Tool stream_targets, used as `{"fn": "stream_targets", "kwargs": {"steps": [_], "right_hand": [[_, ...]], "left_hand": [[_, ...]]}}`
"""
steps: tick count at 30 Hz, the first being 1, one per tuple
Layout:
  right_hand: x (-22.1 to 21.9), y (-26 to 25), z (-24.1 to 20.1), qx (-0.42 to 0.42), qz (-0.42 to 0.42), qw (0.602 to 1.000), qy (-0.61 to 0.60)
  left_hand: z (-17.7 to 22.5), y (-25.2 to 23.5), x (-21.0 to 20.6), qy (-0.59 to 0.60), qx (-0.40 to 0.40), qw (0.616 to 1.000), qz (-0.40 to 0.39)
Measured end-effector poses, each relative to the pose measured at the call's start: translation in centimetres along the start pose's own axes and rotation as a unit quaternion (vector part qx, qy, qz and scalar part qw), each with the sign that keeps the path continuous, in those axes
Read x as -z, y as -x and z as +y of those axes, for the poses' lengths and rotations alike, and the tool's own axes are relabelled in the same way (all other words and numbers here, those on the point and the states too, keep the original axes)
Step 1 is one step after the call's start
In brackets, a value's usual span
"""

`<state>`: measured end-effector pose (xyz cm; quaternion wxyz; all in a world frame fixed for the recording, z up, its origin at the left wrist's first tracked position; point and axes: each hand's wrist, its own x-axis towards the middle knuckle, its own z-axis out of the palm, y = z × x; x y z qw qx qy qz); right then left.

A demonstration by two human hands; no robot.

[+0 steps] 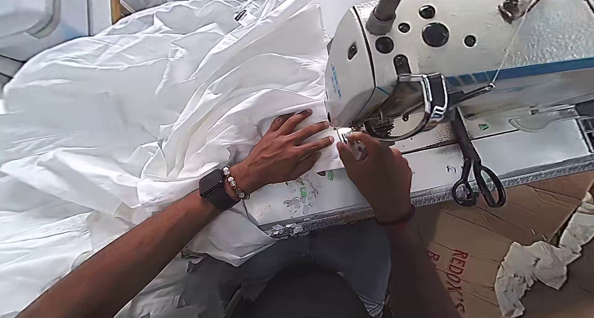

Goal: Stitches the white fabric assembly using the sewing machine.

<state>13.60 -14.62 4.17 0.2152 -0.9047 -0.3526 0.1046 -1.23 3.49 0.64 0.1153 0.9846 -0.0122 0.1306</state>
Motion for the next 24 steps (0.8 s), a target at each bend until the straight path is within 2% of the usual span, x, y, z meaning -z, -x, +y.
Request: {"fn": "stream_targets", "kwargs": {"steps": [2,5,8,13,20,24], "right_hand": [[0.4,0.5,0.2,-0.010,0.082,0.993,0.087],[-1.5,2.2,1.1,0.002,0.096,0.994,0.042],[-3.7,3.4,1.6,-0.003,0.152,0.988,-0.007],[-4.4,4.0,2.1,0.023,0.210,0.976,-0.053],[-4.6,5.4,2.6,0.100,0.195,0.975,-0.027],[-4.0,5.4,2.8,0.037,0.208,0.973,-0.095]], "left_hand": [[0.6,-0.1,-0.2,0.002,-0.031,1.000,0.000],[1.9,-1.1,-0.3,0.026,-0.086,0.996,0.021],[2.8,-3.3,-0.1,0.009,-0.083,0.994,0.068],[2.6,-4.8,-0.3,-0.022,-0.108,0.990,0.093],[2.0,-3.7,-0.3,-0.021,-0.137,0.989,0.042],[1.4,-2.6,-0.2,-0.007,-0.131,0.991,0.018]]}}
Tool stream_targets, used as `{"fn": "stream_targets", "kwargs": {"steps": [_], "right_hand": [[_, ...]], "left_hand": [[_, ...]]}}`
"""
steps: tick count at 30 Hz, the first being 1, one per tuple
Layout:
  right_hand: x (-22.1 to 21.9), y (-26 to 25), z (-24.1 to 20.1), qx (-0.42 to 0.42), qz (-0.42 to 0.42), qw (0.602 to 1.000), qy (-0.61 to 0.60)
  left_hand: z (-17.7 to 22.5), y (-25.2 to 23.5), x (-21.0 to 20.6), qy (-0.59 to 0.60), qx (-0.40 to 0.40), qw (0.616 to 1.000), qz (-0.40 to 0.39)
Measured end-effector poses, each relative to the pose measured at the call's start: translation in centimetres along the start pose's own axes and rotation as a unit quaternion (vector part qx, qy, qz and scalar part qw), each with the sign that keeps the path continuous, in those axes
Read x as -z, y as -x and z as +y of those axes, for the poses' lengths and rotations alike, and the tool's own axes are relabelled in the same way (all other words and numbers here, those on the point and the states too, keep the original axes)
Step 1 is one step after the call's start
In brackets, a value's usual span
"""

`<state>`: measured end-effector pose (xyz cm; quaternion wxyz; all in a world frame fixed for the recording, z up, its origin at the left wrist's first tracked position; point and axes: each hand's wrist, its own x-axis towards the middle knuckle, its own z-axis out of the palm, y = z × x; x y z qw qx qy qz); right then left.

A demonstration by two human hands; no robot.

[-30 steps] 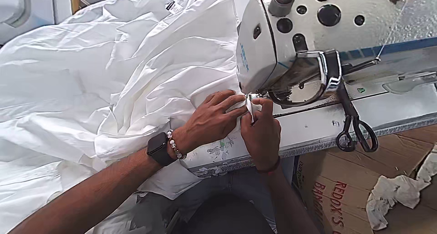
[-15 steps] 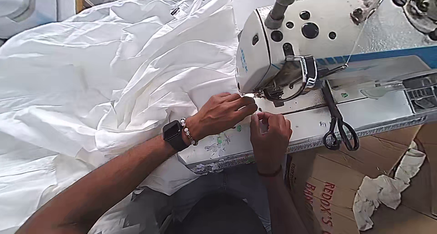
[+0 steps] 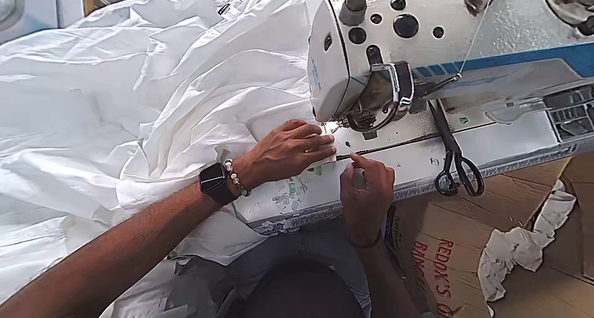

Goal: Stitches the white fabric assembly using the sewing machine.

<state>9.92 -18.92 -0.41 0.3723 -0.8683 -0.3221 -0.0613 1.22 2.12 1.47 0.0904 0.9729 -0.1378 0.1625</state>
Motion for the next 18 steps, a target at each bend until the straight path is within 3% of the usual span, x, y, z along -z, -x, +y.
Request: {"fn": "stream_targets", "kwargs": {"steps": [4,8,13,18], "right_hand": [[-0.2,-1.4,-1.1,-0.080,-0.051,0.995,0.020],[-0.3,-2.2,-1.9,-0.111,-0.080,0.990,0.039],[-1.7,-1.7,-2.5,-0.057,-0.023,0.992,0.112],[-2.2,-0.6,-2.1,0.026,0.005,0.994,0.108]], "left_hand": [[0.6,0.2,-0.2,-0.023,0.024,0.999,-0.013],[1.2,0.6,-0.6,-0.014,0.053,0.998,0.024],[1.0,0.6,-0.3,-0.027,0.045,0.999,0.014],[0.9,0.6,-0.3,-0.040,0.042,0.998,0.012]]}}
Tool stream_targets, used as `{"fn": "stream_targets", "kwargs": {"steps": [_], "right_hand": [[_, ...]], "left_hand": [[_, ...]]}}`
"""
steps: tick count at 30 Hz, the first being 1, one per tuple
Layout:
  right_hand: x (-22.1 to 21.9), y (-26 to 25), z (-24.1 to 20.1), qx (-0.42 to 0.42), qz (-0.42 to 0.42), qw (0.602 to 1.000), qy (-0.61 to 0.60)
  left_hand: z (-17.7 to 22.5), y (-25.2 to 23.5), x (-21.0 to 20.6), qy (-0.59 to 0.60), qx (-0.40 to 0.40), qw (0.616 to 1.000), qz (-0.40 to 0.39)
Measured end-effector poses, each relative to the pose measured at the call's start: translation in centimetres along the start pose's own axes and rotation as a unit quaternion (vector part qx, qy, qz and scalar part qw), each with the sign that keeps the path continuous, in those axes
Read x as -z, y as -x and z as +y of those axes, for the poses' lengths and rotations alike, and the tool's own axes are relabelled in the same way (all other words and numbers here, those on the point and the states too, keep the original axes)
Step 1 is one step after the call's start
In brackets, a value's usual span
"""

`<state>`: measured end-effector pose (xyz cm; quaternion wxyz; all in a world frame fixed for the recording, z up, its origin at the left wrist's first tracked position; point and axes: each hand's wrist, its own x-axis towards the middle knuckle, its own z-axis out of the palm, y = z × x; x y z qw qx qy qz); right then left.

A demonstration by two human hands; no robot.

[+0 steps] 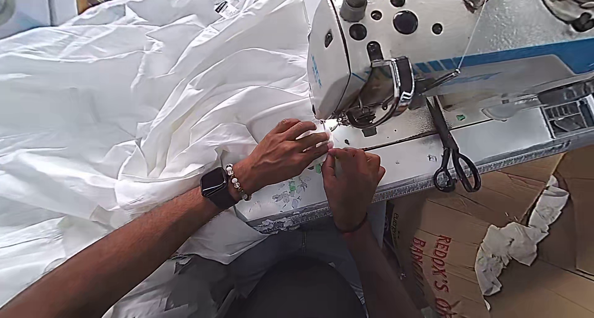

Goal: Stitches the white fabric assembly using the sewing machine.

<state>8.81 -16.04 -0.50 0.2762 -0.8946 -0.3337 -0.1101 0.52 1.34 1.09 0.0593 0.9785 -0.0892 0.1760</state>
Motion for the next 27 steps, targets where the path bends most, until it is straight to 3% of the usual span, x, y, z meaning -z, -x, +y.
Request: {"fn": "stream_targets", "kwargs": {"steps": [6,11,16,19,22,24,27], "right_hand": [[0.0,0.2,-0.1,0.010,0.034,0.998,-0.046],[0.0,0.7,0.0,0.074,0.055,0.996,-0.022],[0.9,1.2,0.4,0.135,0.019,0.990,0.030],[2.0,1.6,0.7,0.091,-0.033,0.994,-0.041],[2.4,1.2,2.0,0.021,-0.013,0.987,-0.161],[2.4,0.5,2.7,0.028,-0.035,0.989,-0.140],[1.8,-0.6,2.7,0.072,-0.072,0.991,-0.092]], "left_hand": [[-0.1,-0.1,0.3,0.003,-0.002,1.000,-0.009],[-0.4,0.1,0.3,0.017,-0.003,1.000,-0.015],[-0.6,-0.2,0.9,0.027,-0.024,0.999,-0.026],[-0.9,-0.1,1.0,0.019,-0.041,0.999,-0.021],[-0.9,0.3,0.7,-0.007,-0.048,0.999,-0.002],[0.0,0.0,0.6,0.001,-0.021,0.999,0.024],[0.9,-0.4,-0.3,0.119,0.106,0.987,0.030]]}}
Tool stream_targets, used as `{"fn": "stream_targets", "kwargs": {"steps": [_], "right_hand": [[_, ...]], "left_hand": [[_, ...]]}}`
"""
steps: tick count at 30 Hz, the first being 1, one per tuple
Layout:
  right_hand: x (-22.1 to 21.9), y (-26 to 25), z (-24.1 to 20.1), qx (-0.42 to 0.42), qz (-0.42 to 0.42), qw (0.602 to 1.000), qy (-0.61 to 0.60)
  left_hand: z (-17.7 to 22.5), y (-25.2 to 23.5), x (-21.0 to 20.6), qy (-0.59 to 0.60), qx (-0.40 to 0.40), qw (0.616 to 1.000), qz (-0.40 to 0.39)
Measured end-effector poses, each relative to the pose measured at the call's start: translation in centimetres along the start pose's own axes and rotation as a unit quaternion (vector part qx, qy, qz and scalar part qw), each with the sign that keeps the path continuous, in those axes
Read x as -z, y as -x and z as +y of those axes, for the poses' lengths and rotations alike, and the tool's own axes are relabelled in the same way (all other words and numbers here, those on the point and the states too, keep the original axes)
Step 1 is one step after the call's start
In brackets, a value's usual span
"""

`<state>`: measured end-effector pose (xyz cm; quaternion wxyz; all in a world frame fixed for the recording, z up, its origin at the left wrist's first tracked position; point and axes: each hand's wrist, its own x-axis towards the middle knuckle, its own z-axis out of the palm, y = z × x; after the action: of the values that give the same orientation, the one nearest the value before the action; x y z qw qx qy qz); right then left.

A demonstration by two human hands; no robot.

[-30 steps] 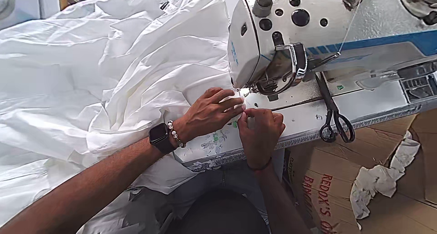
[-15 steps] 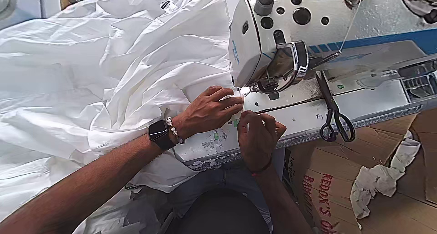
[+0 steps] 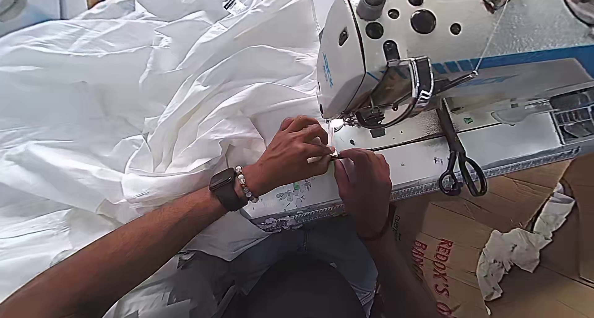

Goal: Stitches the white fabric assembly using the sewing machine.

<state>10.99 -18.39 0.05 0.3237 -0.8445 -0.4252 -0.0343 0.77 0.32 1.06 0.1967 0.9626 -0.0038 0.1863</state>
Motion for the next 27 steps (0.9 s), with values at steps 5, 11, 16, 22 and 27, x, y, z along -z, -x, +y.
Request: {"fn": "stream_targets", "kwargs": {"steps": [5,11,16,22,27], "right_hand": [[-0.7,-0.8,0.5,0.040,0.015,0.999,0.007],[0.1,-1.3,1.5,0.126,-0.003,0.992,0.006],[1.2,-2.6,2.0,0.191,-0.052,0.979,0.049],[0.3,-1.9,2.1,0.160,-0.041,0.985,0.039],[-0.1,-1.4,2.0,0.135,-0.024,0.990,0.026]], "left_hand": [[-0.2,0.4,-0.3,0.016,0.045,0.999,0.000],[0.1,0.4,-0.2,-0.085,0.086,0.993,0.001],[-0.2,0.4,-0.2,-0.122,0.083,0.989,-0.003],[-0.4,0.4,0.0,-0.115,0.053,0.992,0.016],[-0.4,0.5,0.0,-0.130,0.048,0.990,0.026]]}}
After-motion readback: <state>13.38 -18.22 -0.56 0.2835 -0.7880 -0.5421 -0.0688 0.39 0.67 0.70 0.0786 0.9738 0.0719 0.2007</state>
